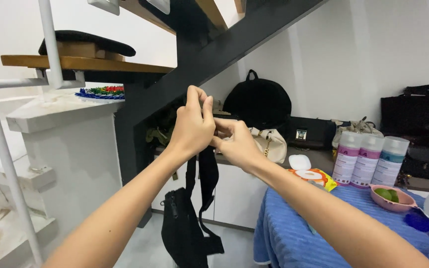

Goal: The person is cleaning a small leather bag using a spray cleaning solution and a cloth, including rinsing the cloth in a bucket.

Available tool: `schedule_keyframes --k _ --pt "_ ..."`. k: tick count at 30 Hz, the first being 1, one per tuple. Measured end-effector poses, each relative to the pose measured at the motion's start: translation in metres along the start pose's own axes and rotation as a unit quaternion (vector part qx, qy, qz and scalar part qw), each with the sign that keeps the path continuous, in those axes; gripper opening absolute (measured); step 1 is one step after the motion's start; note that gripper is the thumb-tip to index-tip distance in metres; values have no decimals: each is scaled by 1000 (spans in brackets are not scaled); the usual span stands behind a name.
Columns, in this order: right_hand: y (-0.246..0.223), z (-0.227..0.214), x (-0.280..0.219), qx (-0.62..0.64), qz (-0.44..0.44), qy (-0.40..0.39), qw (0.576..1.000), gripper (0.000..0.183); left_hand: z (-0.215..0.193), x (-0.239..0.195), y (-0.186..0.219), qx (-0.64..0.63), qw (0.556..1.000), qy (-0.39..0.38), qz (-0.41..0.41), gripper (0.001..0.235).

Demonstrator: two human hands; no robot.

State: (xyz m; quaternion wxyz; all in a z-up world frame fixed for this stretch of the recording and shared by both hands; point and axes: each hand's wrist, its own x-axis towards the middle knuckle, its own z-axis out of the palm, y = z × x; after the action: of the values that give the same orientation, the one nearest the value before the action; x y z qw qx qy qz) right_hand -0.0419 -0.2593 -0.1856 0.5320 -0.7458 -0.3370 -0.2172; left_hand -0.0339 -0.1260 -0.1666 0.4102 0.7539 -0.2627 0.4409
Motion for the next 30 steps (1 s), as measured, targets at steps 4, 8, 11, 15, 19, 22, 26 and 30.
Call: schedule_keyframes --k 4,8,11,15,19,22,26,30 --pt "-8 -4 14 13 -12 -5 1000 46 -5 16 0 -7 1000 2 19 16" --pt "-31 -8 17 -10 10 -25 1000 50 -12 25 -1 -10 1000 -6 8 15" --pt "-51 -10 11 2 40 -35 999 52 -13 33 -13 -23 1000 5 0 14" --pt "-46 -7 18 23 58 -26 998 49 -20 38 -26 -33 999 8 -10 15" --pt "-33 -3 30 -67 20 -37 997 41 -30 31 -18 -14 1000 -3 -9 15" --pt "-24 -3 42 -131 17 -55 990 38 -35 32 -26 15 1000 -16 -7 16" --pt "-18 -3 51 -160 36 -80 983 37 -36 34 -34 16 999 -39 -26 16" --pt "-64 -5 39 -132 100 -118 979 44 -46 42 -36 16 996 -65 -54 19"
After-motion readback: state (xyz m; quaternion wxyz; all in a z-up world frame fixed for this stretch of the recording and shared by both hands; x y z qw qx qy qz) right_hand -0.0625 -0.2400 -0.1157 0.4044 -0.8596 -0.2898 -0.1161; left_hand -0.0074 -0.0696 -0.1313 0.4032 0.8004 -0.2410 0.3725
